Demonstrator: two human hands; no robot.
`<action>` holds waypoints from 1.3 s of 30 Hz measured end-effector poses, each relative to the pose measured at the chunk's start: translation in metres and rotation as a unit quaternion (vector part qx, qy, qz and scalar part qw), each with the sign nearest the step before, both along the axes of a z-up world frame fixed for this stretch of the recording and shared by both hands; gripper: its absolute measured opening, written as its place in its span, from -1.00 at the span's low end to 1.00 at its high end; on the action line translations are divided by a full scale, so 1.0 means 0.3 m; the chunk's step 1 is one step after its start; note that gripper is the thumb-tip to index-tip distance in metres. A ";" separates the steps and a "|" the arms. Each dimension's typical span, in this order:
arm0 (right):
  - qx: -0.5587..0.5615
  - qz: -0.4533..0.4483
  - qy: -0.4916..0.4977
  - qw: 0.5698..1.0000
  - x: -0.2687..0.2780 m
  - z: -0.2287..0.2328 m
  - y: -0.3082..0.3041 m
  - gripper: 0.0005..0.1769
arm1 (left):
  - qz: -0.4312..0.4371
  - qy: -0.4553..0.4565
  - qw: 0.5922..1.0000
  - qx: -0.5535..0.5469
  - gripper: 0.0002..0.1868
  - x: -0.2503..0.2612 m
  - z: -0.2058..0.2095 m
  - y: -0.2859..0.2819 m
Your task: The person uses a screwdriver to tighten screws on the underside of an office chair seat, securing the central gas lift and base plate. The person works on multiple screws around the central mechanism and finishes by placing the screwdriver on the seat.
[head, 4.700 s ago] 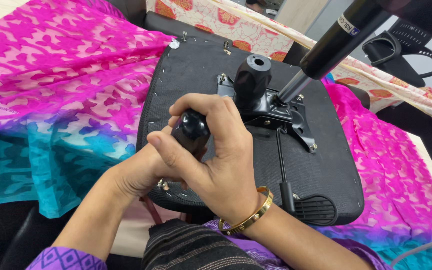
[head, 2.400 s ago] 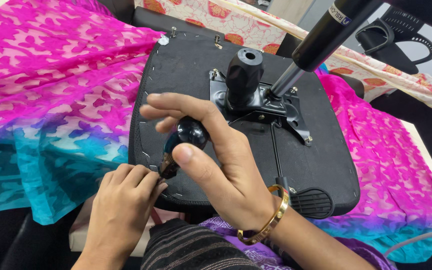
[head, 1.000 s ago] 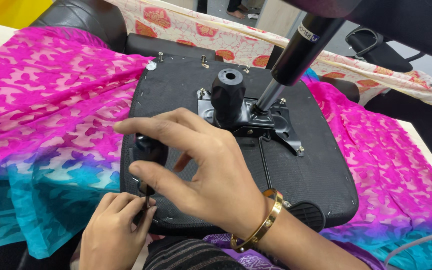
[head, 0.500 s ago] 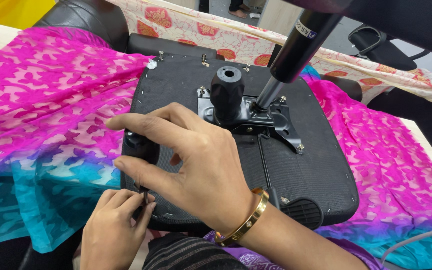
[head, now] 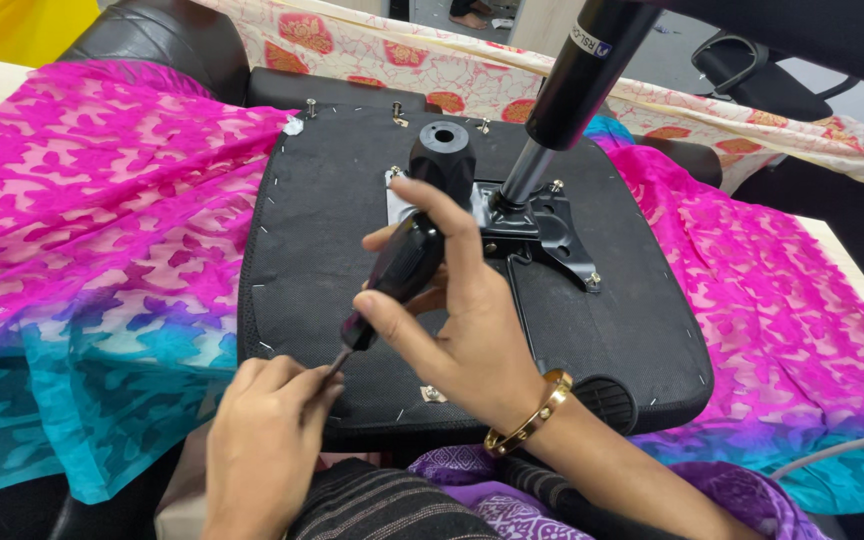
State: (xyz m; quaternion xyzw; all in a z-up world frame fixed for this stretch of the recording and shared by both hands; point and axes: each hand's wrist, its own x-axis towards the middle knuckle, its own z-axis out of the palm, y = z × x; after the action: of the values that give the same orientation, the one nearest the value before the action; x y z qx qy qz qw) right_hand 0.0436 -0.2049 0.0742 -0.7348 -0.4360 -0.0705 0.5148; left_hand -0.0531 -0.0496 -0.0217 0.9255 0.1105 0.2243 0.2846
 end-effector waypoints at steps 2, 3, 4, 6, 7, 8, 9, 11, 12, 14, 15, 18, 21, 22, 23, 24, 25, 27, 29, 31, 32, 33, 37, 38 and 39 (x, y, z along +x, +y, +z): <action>0.032 -0.039 0.006 0.999 0.014 -0.006 -0.020 -0.14 | -0.043 -0.044 0.998 0.008 -0.83 0.041 0.017 -0.041; 0.048 -0.059 0.009 0.997 0.020 -0.007 -0.031 -0.13 | -0.065 -0.065 0.996 0.011 -0.83 0.068 0.023 -0.066; 0.047 -0.070 -0.006 0.996 0.027 -0.005 -0.046 -0.13 | -0.079 -0.059 0.995 -0.012 -0.84 0.100 0.027 -0.090; 0.047 -0.091 -0.036 0.994 0.042 0.003 -0.083 -0.13 | -0.106 -0.045 0.992 -0.055 -0.83 0.174 0.032 -0.131; 0.047 -0.106 -0.042 0.992 0.052 0.003 -0.095 -0.13 | -0.117 -0.010 0.986 -0.117 -0.74 0.211 0.033 -0.141; 0.044 -0.122 -0.048 0.990 0.065 0.000 -0.107 -0.14 | -0.130 0.025 0.975 -0.180 -0.64 0.251 0.031 -0.151; 0.042 -0.139 -0.054 0.988 0.076 -0.007 -0.122 -0.14 | -0.142 0.060 0.958 -0.242 -0.53 0.278 0.023 -0.159; 0.054 -0.151 -0.062 0.985 0.096 -0.026 -0.152 -0.17 | -0.154 -0.005 0.962 -0.224 -0.53 0.306 0.000 -0.156; 0.059 -0.158 -0.067 0.983 0.109 -0.035 -0.173 -0.18 | -0.160 -0.040 0.962 -0.217 -0.52 0.322 -0.012 -0.155; 0.072 -0.176 -0.086 0.978 0.126 -0.053 -0.214 -0.18 | -0.086 -0.003 0.973 -0.213 -0.54 0.340 -0.037 -0.149; 0.080 -0.181 -0.090 0.976 0.135 -0.061 -0.232 -0.18 | -0.046 0.015 0.977 -0.210 -0.55 0.343 -0.048 -0.143; 0.103 -0.201 -0.080 0.971 0.159 -0.084 -0.285 -0.19 | 0.000 0.016 0.975 -0.222 -0.53 0.369 -0.074 -0.127; 0.143 -0.208 -0.041 0.967 0.173 -0.106 -0.301 -0.17 | 0.004 0.015 0.980 -0.200 -0.50 0.397 -0.089 -0.140; 0.156 -0.208 -0.029 0.965 0.175 -0.113 -0.303 -0.16 | 0.007 0.010 0.983 -0.186 -0.49 0.403 -0.094 -0.147; 0.167 -0.201 -0.021 0.965 0.176 -0.118 -0.302 -0.16 | 0.010 0.004 0.985 -0.171 -0.48 0.408 -0.098 -0.154; 0.179 -0.195 -0.015 0.964 0.177 -0.121 -0.297 -0.15 | 0.011 -0.002 0.988 -0.155 -0.47 0.412 -0.098 -0.155; 0.177 -0.192 -0.030 0.965 0.177 -0.126 -0.286 -0.15 | 0.018 -0.002 0.987 -0.160 -0.49 0.415 -0.097 -0.153; 0.174 -0.183 -0.052 0.966 0.180 -0.138 -0.255 -0.14 | 0.028 -0.005 0.985 -0.170 -0.53 0.425 -0.096 -0.151; 0.179 -0.161 -0.055 0.969 0.193 -0.141 -0.211 -0.14 | 0.021 -0.013 0.987 -0.159 -0.66 0.424 -0.096 -0.143; 0.169 -0.143 -0.073 0.972 0.215 -0.136 -0.171 -0.15 | 0.016 -0.014 0.987 -0.158 -0.74 0.424 -0.093 -0.138; 0.155 -0.139 -0.092 0.974 0.227 -0.131 -0.149 -0.16 | 0.017 -0.010 0.986 -0.164 -0.75 0.424 -0.091 -0.136; 0.142 -0.138 -0.107 0.974 0.235 -0.128 -0.130 -0.16 | 0.018 -0.006 0.985 -0.169 -0.76 0.424 -0.089 -0.134; 0.098 -0.147 -0.132 0.975 0.258 -0.116 -0.075 -0.19 | 0.021 -0.021 0.988 -0.152 -0.78 0.424 -0.080 -0.127; 0.092 -0.150 -0.123 0.977 0.258 -0.117 -0.071 -0.20 | 0.023 -0.018 0.988 -0.153 -0.78 0.424 -0.080 -0.129; 0.086 -0.154 -0.114 0.978 0.259 -0.117 -0.069 -0.21 | 0.024 -0.015 0.988 -0.155 -0.79 0.424 -0.080 -0.132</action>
State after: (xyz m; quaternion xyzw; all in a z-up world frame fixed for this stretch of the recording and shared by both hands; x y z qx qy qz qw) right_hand 0.1212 -0.2255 0.0392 -0.7328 -0.3660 -0.2695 0.5063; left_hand 0.0741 -0.0893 -0.0456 0.8638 0.1619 0.2254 0.4204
